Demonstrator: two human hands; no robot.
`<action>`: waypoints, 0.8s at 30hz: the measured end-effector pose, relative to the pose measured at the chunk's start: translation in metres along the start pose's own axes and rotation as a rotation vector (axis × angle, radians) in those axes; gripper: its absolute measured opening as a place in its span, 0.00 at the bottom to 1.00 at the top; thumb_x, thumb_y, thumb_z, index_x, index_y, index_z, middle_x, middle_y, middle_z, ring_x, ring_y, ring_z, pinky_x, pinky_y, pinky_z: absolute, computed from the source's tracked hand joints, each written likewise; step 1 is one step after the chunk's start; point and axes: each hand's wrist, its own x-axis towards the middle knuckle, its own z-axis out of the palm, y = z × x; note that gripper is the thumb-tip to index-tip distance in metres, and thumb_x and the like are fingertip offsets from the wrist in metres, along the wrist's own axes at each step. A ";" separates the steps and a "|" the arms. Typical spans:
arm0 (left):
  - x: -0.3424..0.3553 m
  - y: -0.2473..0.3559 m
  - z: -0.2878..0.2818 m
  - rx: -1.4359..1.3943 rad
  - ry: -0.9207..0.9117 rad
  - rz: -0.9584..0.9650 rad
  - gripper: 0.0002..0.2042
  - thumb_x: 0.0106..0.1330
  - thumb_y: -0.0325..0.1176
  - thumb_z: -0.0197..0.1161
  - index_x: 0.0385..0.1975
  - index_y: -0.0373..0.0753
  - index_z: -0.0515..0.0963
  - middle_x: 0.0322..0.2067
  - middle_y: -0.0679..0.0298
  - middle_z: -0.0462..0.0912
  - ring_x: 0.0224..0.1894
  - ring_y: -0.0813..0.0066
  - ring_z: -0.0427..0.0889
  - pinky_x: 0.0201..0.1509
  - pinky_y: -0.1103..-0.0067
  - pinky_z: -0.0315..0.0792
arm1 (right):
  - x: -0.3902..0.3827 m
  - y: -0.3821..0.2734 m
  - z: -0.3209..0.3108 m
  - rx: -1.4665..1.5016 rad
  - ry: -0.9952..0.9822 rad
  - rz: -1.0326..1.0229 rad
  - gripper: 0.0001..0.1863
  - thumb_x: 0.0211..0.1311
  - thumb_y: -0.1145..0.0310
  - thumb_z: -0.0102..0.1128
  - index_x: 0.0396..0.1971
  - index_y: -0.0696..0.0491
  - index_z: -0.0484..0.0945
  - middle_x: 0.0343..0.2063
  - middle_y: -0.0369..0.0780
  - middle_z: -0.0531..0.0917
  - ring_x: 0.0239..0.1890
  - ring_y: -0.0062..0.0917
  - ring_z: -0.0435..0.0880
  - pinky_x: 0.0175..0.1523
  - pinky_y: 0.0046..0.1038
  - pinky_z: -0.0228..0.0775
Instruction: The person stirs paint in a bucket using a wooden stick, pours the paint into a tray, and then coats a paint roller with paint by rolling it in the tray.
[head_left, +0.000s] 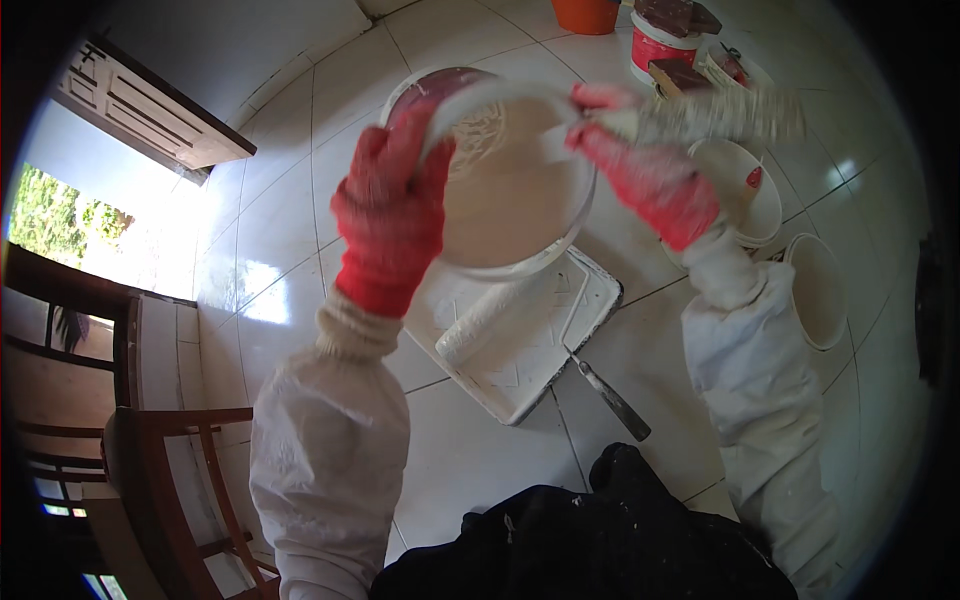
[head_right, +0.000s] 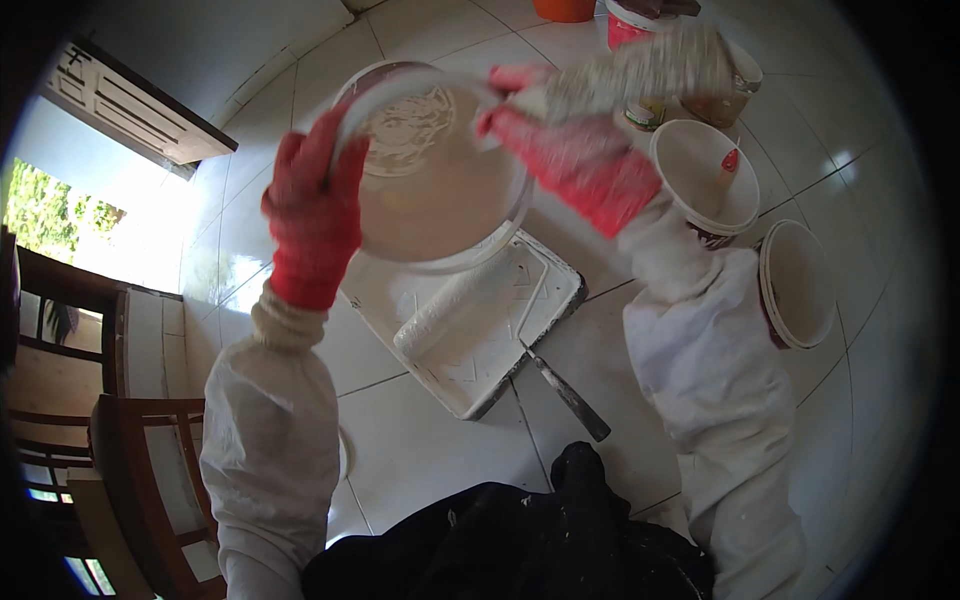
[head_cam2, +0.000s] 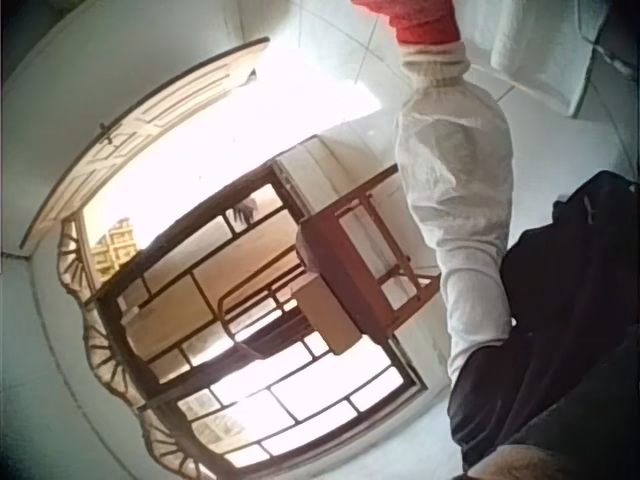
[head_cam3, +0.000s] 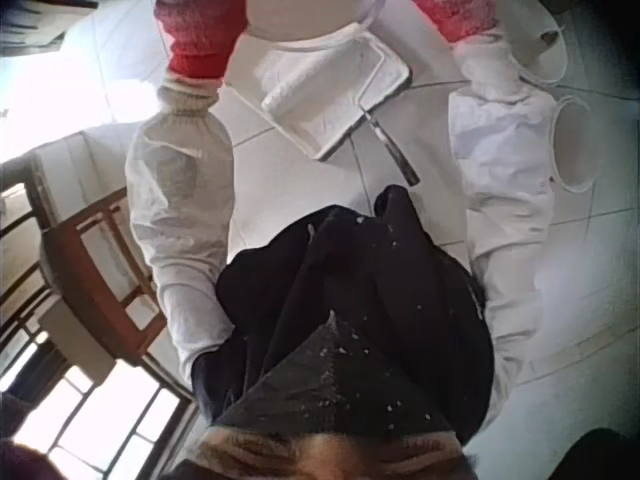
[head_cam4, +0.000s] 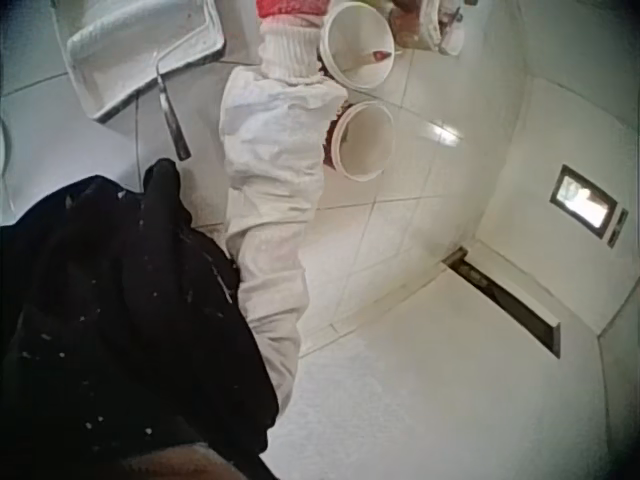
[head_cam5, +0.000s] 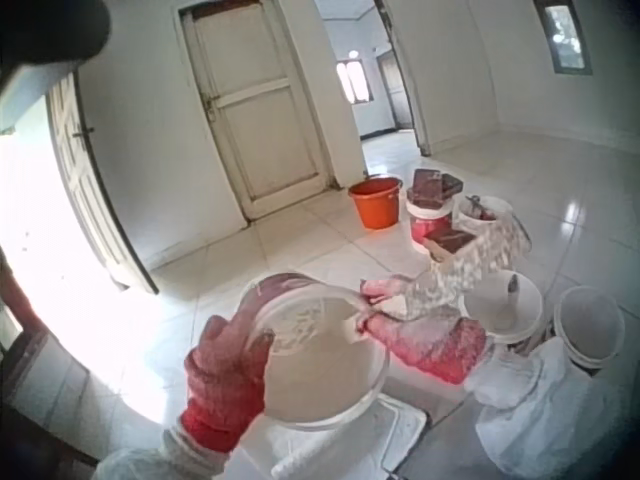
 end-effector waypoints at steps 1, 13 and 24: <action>0.013 0.001 0.011 -0.003 0.004 -0.002 0.13 0.56 0.30 0.65 0.43 0.43 0.78 0.38 0.65 0.80 0.30 0.68 0.74 0.31 0.77 0.72 | 0.010 0.003 -0.007 0.180 0.085 0.202 0.16 0.53 0.64 0.67 0.40 0.54 0.78 0.33 0.34 0.79 0.34 0.17 0.76 0.38 0.22 0.70; 0.044 0.029 0.138 -0.704 0.139 -0.707 0.09 0.61 0.38 0.58 0.33 0.40 0.79 0.30 0.55 0.78 0.36 0.57 0.76 0.43 0.68 0.69 | 0.024 0.008 -0.076 -0.052 0.207 0.337 0.08 0.63 0.64 0.59 0.37 0.52 0.78 0.29 0.28 0.78 0.28 0.09 0.72 0.34 0.14 0.66; 0.025 0.085 0.233 -0.697 -0.066 -1.090 0.14 0.63 0.40 0.56 0.34 0.35 0.78 0.24 0.57 0.79 0.27 0.67 0.77 0.36 0.71 0.70 | -0.025 -0.049 -0.113 -0.068 0.595 0.305 0.10 0.65 0.70 0.54 0.42 0.56 0.76 0.40 0.40 0.81 0.28 0.14 0.77 0.27 0.15 0.63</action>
